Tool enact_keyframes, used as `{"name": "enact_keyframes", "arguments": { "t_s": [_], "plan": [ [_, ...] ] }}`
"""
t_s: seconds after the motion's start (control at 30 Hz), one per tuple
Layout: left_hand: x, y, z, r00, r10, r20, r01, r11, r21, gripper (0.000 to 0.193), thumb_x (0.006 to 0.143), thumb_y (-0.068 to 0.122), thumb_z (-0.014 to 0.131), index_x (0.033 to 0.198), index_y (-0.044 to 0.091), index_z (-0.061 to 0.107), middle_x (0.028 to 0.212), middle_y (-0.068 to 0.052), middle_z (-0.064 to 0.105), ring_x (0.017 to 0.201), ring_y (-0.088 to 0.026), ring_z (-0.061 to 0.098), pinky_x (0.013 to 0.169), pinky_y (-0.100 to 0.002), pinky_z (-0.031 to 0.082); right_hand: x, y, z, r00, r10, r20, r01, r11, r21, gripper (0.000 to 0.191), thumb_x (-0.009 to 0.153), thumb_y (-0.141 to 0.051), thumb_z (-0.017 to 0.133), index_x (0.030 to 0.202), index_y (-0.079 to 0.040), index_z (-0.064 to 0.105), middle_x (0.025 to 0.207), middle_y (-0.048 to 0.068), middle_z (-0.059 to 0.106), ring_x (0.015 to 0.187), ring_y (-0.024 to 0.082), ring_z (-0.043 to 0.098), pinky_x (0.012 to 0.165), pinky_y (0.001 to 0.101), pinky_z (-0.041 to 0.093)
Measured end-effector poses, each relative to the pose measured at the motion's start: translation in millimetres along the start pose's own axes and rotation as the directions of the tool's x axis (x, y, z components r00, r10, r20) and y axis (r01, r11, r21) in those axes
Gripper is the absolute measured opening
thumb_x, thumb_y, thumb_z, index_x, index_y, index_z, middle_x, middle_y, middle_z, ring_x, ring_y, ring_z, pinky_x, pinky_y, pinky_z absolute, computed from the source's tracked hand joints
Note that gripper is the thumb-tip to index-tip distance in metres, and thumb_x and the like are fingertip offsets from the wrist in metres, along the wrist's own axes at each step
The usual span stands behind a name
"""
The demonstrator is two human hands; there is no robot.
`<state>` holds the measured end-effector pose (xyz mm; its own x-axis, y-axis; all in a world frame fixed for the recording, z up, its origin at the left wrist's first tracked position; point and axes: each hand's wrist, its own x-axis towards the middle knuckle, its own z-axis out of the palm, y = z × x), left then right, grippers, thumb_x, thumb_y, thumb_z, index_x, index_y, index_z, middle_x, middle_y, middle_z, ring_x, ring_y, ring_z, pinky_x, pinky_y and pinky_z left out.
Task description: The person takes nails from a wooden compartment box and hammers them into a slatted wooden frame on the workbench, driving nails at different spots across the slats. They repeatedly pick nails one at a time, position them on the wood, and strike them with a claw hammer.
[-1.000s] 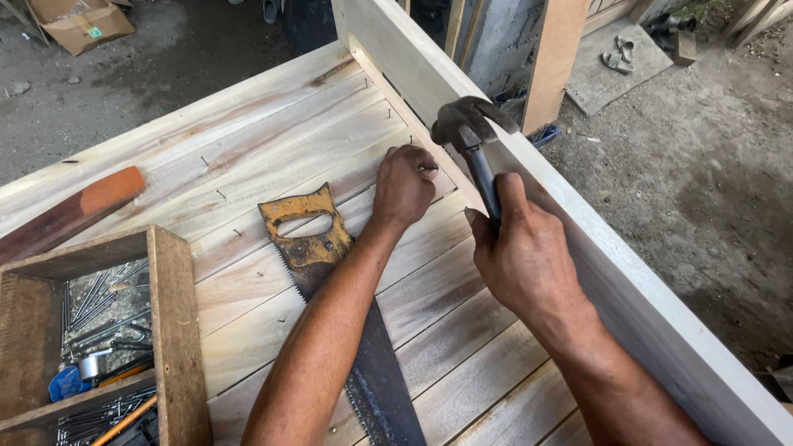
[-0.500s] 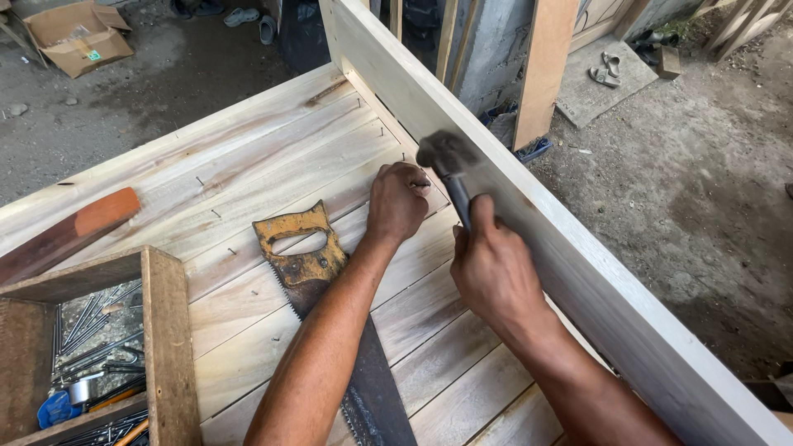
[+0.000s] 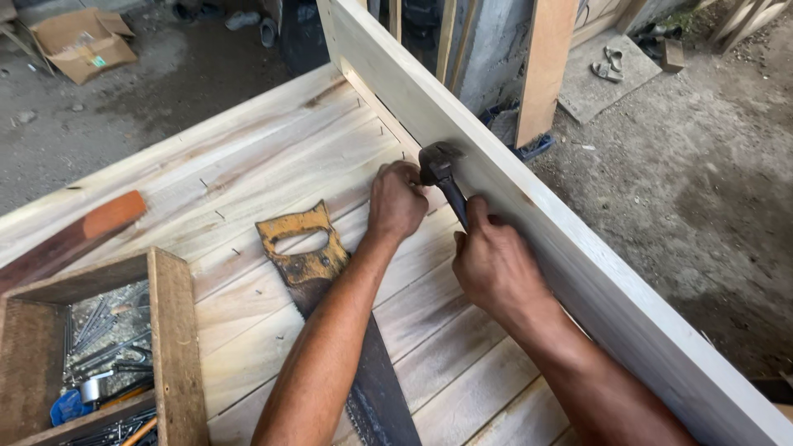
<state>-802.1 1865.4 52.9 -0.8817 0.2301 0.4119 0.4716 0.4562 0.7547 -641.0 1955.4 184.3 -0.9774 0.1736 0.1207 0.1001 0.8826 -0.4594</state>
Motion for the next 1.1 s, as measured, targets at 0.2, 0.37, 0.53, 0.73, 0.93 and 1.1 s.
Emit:
{"name": "enact_keyframes", "arguments": {
  "t_s": [0.2, 0.37, 0.53, 0.73, 0.93, 1.1],
  "plan": [
    [-2.6, -3.8, 1.1, 0.999, 0.011, 0.031, -0.01, 0.999, -0.041, 0.016, 0.076, -0.007, 0.065, 0.084, 0.003, 0.074, 0.104, -0.013, 0.075, 0.104, -0.033, 0.064, 0.095, -0.042, 0.052, -14.4, 2.6, -13.6, 0.992, -0.06, -0.107, 0.061, 0.998, 0.004, 0.022, 0.1, -0.013, 0.055, 0.114, 0.0, 0.043, 0.076, 0.027, 0.065, 0.061, 0.044, 0.068, 0.054, 0.0568, 0.051],
    [-0.1, -5.4, 4.2, 0.997, -0.056, 0.05, 0.056, 0.998, 0.005, 0.014, 0.075, -0.007, 0.066, 0.085, 0.001, 0.072, 0.104, -0.015, 0.073, 0.102, -0.034, 0.064, 0.091, -0.042, 0.053, -1.1, 7.4, 8.1, 1.0, 0.019, 0.004, -0.019, 0.998, -0.058, 0.031, 0.093, -0.007, 0.057, 0.12, -0.002, 0.042, 0.073, 0.03, 0.065, 0.071, 0.049, 0.067, 0.069, 0.0597, 0.053],
    [-3.8, 5.3, -4.7, 0.997, -0.053, 0.063, 0.052, 0.998, 0.017, 0.013, 0.08, -0.001, 0.07, 0.092, 0.002, 0.075, 0.106, -0.016, 0.074, 0.105, -0.036, 0.064, 0.095, -0.045, 0.052, -18.0, 4.6, -7.9, 0.998, 0.061, 0.026, -0.061, 0.998, 0.007, 0.029, 0.097, -0.02, 0.063, 0.115, -0.004, 0.046, 0.078, 0.028, 0.067, 0.076, 0.051, 0.066, 0.068, 0.0604, 0.05],
    [-25.1, 33.9, -76.9, 0.996, 0.051, -0.066, -0.04, 0.986, 0.163, 0.026, 0.072, 0.011, 0.082, 0.096, 0.002, 0.075, 0.106, -0.024, 0.071, 0.106, -0.041, 0.063, 0.095, -0.046, 0.05, -74.3, -18.9, -42.9, 0.999, -0.032, -0.011, 0.033, 0.991, 0.129, 0.038, 0.092, -0.021, 0.069, 0.121, -0.005, 0.051, 0.068, 0.023, 0.065, 0.066, 0.043, 0.068, 0.06, 0.0537, 0.05],
    [-90.1, 83.5, -158.6, 0.979, -0.205, -0.012, 0.2, 0.94, 0.277, 0.029, 0.075, 0.019, 0.085, 0.098, 0.004, 0.076, 0.1, -0.025, 0.074, 0.098, -0.039, 0.071, 0.091, -0.045, 0.055, -130.5, -21.2, -44.3, 0.981, -0.004, 0.195, -0.038, 0.977, 0.21, 0.044, 0.09, -0.028, 0.071, 0.127, -0.008, 0.055, 0.056, 0.015, 0.061, 0.051, 0.03, 0.066, 0.053, 0.0472, 0.05],
    [-186.3, 133.9, -187.6, 0.919, -0.389, 0.061, 0.36, 0.894, 0.269, 0.022, 0.081, 0.009, 0.073, 0.102, 0.008, 0.078, 0.101, -0.019, 0.078, 0.096, -0.033, 0.076, 0.088, -0.042, 0.059, -162.6, -26.4, -40.3, 0.933, -0.037, 0.358, -0.033, 0.982, 0.187, 0.051, 0.093, -0.036, 0.073, 0.134, -0.012, 0.056, 0.052, 0.01, 0.062, 0.049, 0.026, 0.067, 0.051, 0.0467, 0.048]
  ]
}}
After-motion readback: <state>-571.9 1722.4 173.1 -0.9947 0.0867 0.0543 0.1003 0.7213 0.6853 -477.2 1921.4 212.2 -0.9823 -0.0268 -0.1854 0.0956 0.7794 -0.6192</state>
